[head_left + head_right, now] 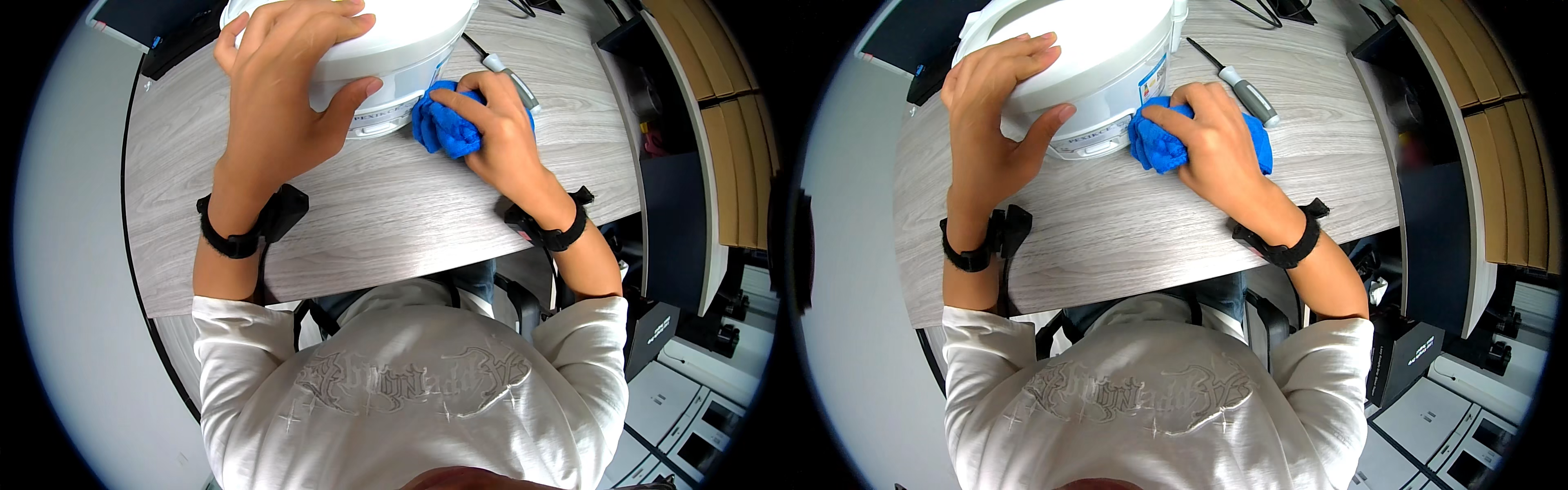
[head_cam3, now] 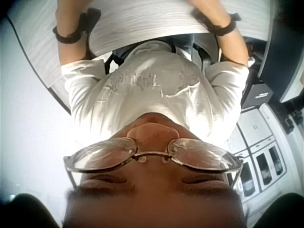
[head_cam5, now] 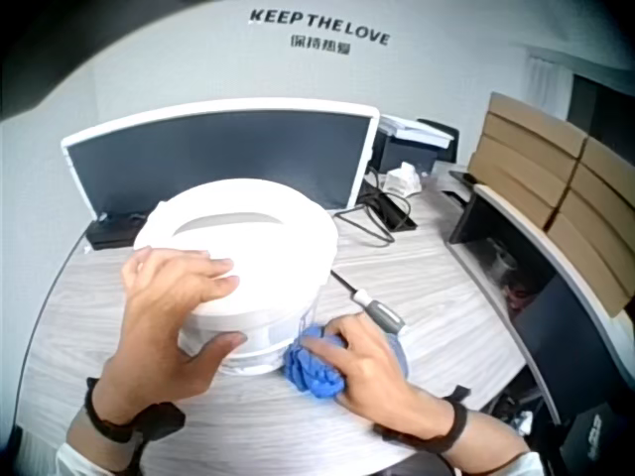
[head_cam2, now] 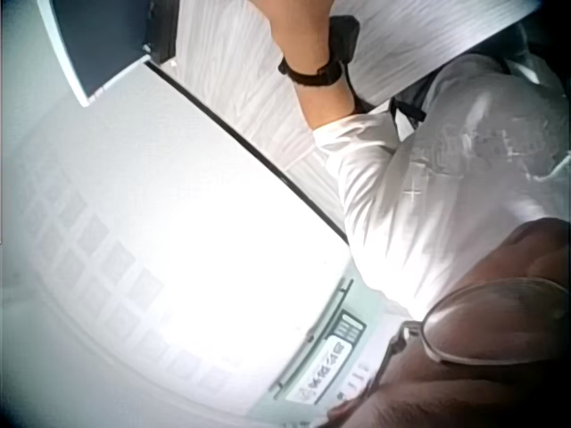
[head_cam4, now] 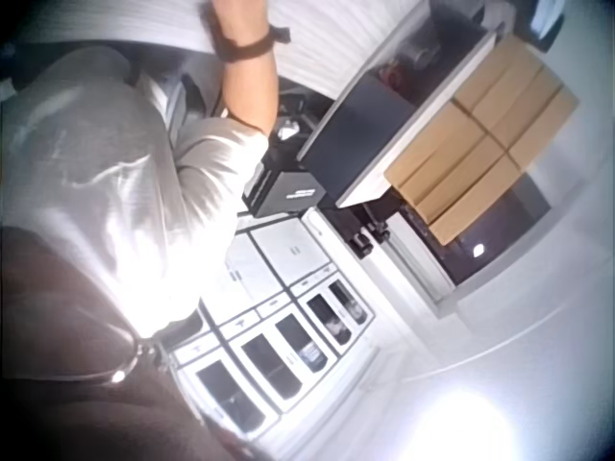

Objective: The person wipes the exterior of a white rice cooker with a blue cloth, then uses a screwdriver to remove screws from the lid and body. The lid is detached and set aside, and the person continues unscrewing components from the cooker's rim.

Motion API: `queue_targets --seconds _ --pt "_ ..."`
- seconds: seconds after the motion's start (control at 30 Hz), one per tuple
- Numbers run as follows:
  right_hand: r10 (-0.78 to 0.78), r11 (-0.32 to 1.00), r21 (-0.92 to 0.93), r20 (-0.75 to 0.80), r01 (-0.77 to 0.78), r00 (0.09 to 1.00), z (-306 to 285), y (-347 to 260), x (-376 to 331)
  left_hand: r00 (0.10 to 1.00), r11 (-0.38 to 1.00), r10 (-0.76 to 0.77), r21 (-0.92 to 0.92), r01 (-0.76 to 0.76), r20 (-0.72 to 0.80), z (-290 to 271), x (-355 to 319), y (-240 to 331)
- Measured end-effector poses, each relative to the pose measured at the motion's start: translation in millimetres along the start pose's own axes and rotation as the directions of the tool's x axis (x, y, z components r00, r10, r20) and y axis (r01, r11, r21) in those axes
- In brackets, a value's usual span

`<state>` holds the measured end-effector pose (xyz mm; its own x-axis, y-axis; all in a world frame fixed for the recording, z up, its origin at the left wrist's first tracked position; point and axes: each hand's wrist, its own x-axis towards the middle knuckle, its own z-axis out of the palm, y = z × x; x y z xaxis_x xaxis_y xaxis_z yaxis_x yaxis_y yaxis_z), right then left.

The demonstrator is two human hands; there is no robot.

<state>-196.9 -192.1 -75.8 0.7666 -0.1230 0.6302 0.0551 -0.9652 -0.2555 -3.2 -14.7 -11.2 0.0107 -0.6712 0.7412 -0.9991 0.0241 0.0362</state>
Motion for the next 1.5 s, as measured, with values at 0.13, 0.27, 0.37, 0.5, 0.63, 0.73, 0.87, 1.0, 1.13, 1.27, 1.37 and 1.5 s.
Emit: queue_targets --seconds 0.13,0.27,0.37,0.5,0.63,0.73,0.87,1.0,1.13,1.27,1.37,1.5 --pt "0.015 1.0 -0.018 0.091 -0.013 0.996 8 3 -6 1.0 1.0 0.001 -0.005 -0.001 -0.006 0 0 0" --pt "0.019 1.0 0.02 0.049 -0.02 0.999 -3 0 4 1.0 1.0 0.012 -0.012 -0.012 -0.023 1 -2 -2" --pt "0.025 0.999 0.038 -0.005 -0.025 1.0 -4 -4 7 1.0 1.0 0.02 -0.012 -0.021 -0.023 2 -4 -3" --pt "0.008 1.0 0.019 0.073 -0.009 0.997 6 5 -2 0.999 1.0 0.026 -0.009 -0.026 -0.027 2 -3 -3" --pt "0.028 1.0 -0.015 0.123 -0.027 0.992 12 5 -6 1.0 1.0 0.012 -0.007 -0.012 -0.026 2 -1 -1" --pt "0.002 0.999 -0.033 0.137 0.003 0.991 16 9 -7 1.0 1.0 -0.01 0.003 0.01 -0.022 2 -1 2" --pt "0.013 0.998 -0.06 0.152 -0.004 0.988 18 6 -7 1.0 0.999 -0.028 0.017 0.029 -0.011 1 0 3" --pt "0.015 0.996 -0.095 0.19 0.003 0.982 20 5 -9 1.0 0.999 -0.026 0.03 0.026 -0.009 1 0 2" --pt "0.016 0.996 -0.085 0.228 0.004 0.973 24 1 -10 0.999 0.998 -0.046 0.04 0.046 -0.002 1 2 4" --pt "-0.001 0.997 -0.072 0.215 0.017 0.977 24 -5 -9 0.999 0.999 -0.043 0.033 0.043 0.002 2 2 3" --pt "-0.018 0.998 -0.047 0.234 0.03 0.972 27 -14 -8 0.998 0.998 -0.056 0.04 0.056 0.005 2 2 5" --pt "-0.028 0.999 -0.019 0.235 0.033 0.972 26 -18 -8 0.998 0.998 -0.055 0.027 0.055 0.012 2 3 3"
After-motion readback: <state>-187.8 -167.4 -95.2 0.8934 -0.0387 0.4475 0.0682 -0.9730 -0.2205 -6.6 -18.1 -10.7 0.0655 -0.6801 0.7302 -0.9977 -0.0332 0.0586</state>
